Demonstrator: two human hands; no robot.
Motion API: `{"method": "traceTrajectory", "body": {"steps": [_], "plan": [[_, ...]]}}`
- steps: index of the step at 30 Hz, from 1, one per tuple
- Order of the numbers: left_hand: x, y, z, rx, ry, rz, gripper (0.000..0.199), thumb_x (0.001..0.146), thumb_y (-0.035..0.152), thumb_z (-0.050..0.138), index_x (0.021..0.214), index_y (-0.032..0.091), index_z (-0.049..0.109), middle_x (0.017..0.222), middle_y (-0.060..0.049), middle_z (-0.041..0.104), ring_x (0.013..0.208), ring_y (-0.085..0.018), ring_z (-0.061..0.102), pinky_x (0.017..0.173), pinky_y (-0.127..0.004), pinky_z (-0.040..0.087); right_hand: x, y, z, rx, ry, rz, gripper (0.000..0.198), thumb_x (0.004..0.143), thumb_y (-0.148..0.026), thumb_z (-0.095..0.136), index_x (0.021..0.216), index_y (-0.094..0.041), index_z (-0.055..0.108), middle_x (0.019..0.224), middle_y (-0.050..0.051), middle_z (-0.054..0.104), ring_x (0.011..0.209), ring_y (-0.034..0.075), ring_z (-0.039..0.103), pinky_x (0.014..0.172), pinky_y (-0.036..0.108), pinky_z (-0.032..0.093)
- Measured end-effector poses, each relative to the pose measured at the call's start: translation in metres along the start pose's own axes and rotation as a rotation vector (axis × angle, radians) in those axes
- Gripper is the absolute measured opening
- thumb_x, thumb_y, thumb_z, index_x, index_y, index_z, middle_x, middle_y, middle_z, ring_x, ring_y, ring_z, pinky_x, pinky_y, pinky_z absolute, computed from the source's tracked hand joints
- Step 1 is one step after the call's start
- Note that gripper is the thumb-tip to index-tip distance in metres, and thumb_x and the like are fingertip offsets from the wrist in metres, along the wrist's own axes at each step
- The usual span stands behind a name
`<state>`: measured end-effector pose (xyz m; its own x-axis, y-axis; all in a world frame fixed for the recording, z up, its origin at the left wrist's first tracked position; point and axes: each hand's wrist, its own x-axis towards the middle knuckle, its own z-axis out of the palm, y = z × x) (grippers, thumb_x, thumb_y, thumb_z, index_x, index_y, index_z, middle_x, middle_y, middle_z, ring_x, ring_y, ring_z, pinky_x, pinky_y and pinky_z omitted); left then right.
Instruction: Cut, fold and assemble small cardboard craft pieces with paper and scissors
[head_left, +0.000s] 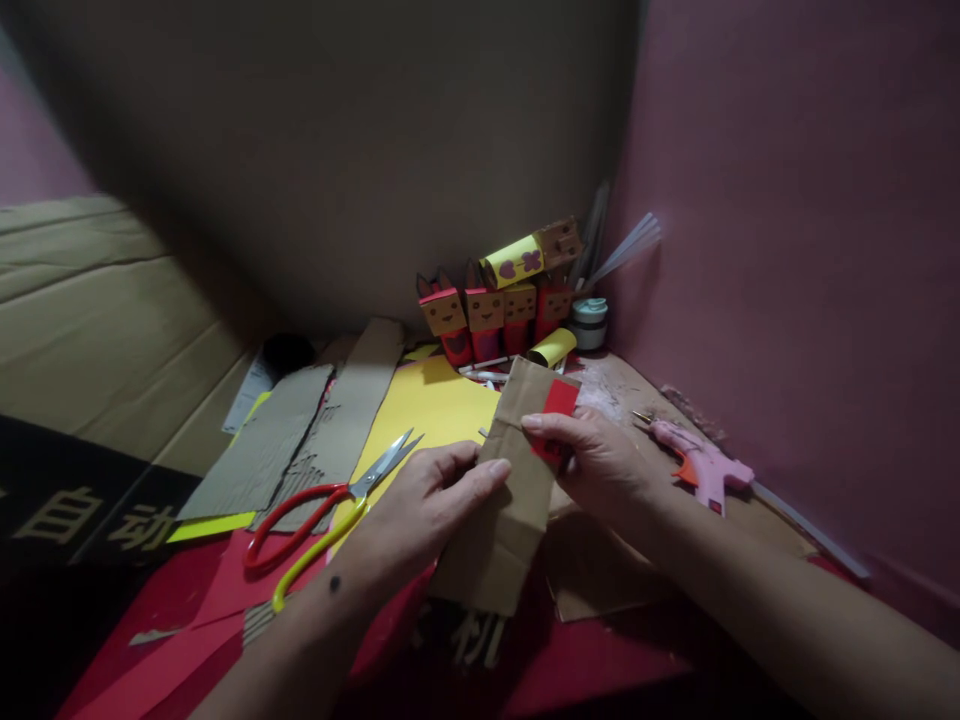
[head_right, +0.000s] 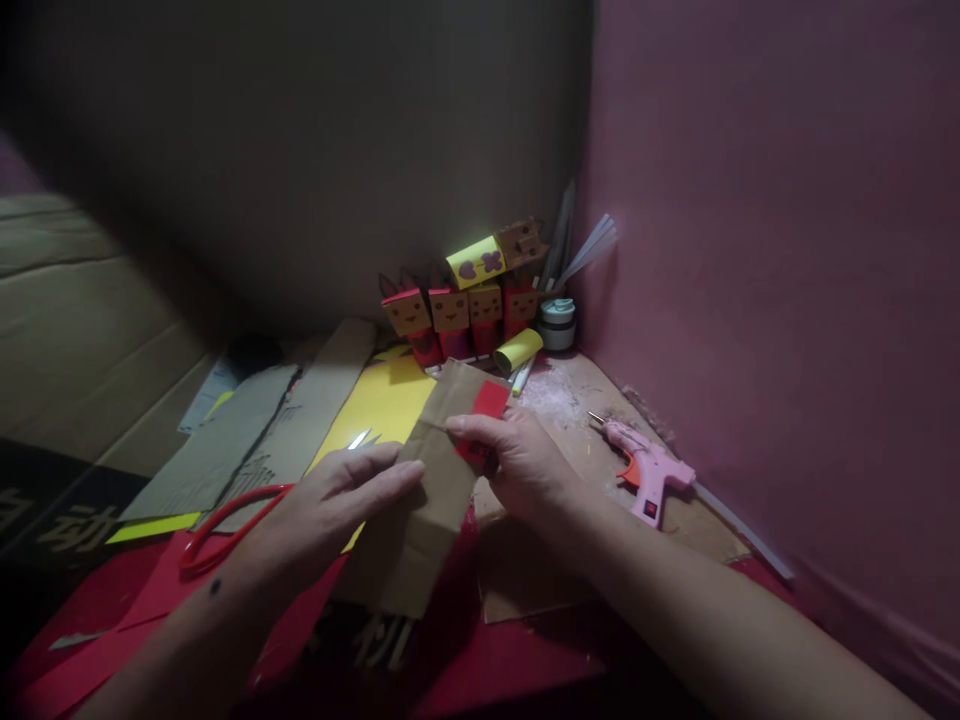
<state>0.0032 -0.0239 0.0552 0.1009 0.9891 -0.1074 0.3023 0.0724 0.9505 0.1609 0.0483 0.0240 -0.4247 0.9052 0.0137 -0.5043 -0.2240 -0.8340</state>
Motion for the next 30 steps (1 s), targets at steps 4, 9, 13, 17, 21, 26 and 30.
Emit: {"method": "traceTrajectory", "body": {"steps": [4, 9, 13, 17, 21, 26, 30], "plan": [[0.002, -0.006, -0.004, -0.125, -0.121, -0.152, 0.031, 0.078, 0.045, 0.065, 0.079, 0.015, 0.069, 0.071, -0.003, 0.067, 0.059, -0.014, 0.06, 0.053, -0.022, 0.043, 0.005, 0.005, -0.004, 0.022, 0.067, 0.062, 0.02, 0.058, -0.021, 0.079, 0.072, -0.016, 0.066, 0.064, -0.001, 0.063, 0.059, 0.013, 0.054, 0.06, 0.027, 0.044], [0.006, -0.01, 0.001, -0.251, -0.075, -0.226, 0.027, 0.072, 0.041, 0.071, 0.075, 0.015, 0.07, 0.069, -0.006, 0.07, 0.057, -0.016, 0.064, 0.051, -0.023, 0.047, 0.006, 0.008, -0.002, 0.056, 0.137, 0.134, 0.023, 0.057, -0.018, 0.077, 0.077, -0.016, 0.065, 0.069, 0.002, 0.065, 0.064, 0.017, 0.057, 0.063, 0.031, 0.046], [0.008, -0.012, 0.002, -0.22, -0.041, -0.225, 0.026, 0.072, 0.041, 0.07, 0.074, 0.015, 0.07, 0.067, -0.006, 0.071, 0.054, -0.016, 0.063, 0.049, -0.023, 0.047, 0.005, 0.009, -0.003, 0.055, 0.123, 0.172, 0.021, 0.061, -0.018, 0.077, 0.079, -0.018, 0.067, 0.071, 0.003, 0.066, 0.065, 0.018, 0.058, 0.063, 0.034, 0.049], [0.008, -0.014, -0.001, -0.211, -0.051, -0.236, 0.026, 0.073, 0.041, 0.07, 0.074, 0.015, 0.069, 0.066, -0.006, 0.07, 0.053, -0.014, 0.063, 0.049, -0.022, 0.046, 0.006, 0.01, -0.007, 0.05, 0.038, 0.169, 0.021, 0.065, -0.021, 0.077, 0.084, -0.019, 0.068, 0.077, 0.005, 0.068, 0.071, 0.021, 0.062, 0.063, 0.035, 0.05], [0.008, -0.015, -0.001, -0.229, -0.063, -0.226, 0.028, 0.072, 0.042, 0.07, 0.075, 0.014, 0.069, 0.068, -0.008, 0.071, 0.055, -0.015, 0.063, 0.051, -0.025, 0.047, 0.006, 0.011, -0.007, 0.021, -0.042, 0.091, 0.027, 0.066, -0.023, 0.076, 0.092, -0.02, 0.068, 0.086, 0.006, 0.071, 0.081, 0.024, 0.066, 0.066, 0.036, 0.051], [0.007, -0.015, 0.0, -0.218, -0.066, -0.235, 0.031, 0.072, 0.043, 0.07, 0.08, 0.013, 0.069, 0.072, -0.01, 0.072, 0.057, -0.017, 0.064, 0.052, -0.027, 0.048, 0.006, 0.014, -0.004, 0.042, -0.002, 0.074, 0.03, 0.063, -0.021, 0.077, 0.092, -0.019, 0.068, 0.084, 0.007, 0.072, 0.086, 0.026, 0.066, 0.071, 0.036, 0.051], [0.007, -0.015, 0.0, -0.189, -0.046, -0.242, 0.03, 0.073, 0.043, 0.069, 0.076, 0.013, 0.068, 0.066, -0.006, 0.069, 0.053, -0.014, 0.062, 0.048, -0.023, 0.045, 0.005, 0.017, -0.004, 0.07, 0.009, 0.12, 0.026, 0.065, -0.021, 0.076, 0.09, -0.017, 0.069, 0.084, 0.007, 0.073, 0.08, 0.025, 0.066, 0.071, 0.036, 0.052]]}}
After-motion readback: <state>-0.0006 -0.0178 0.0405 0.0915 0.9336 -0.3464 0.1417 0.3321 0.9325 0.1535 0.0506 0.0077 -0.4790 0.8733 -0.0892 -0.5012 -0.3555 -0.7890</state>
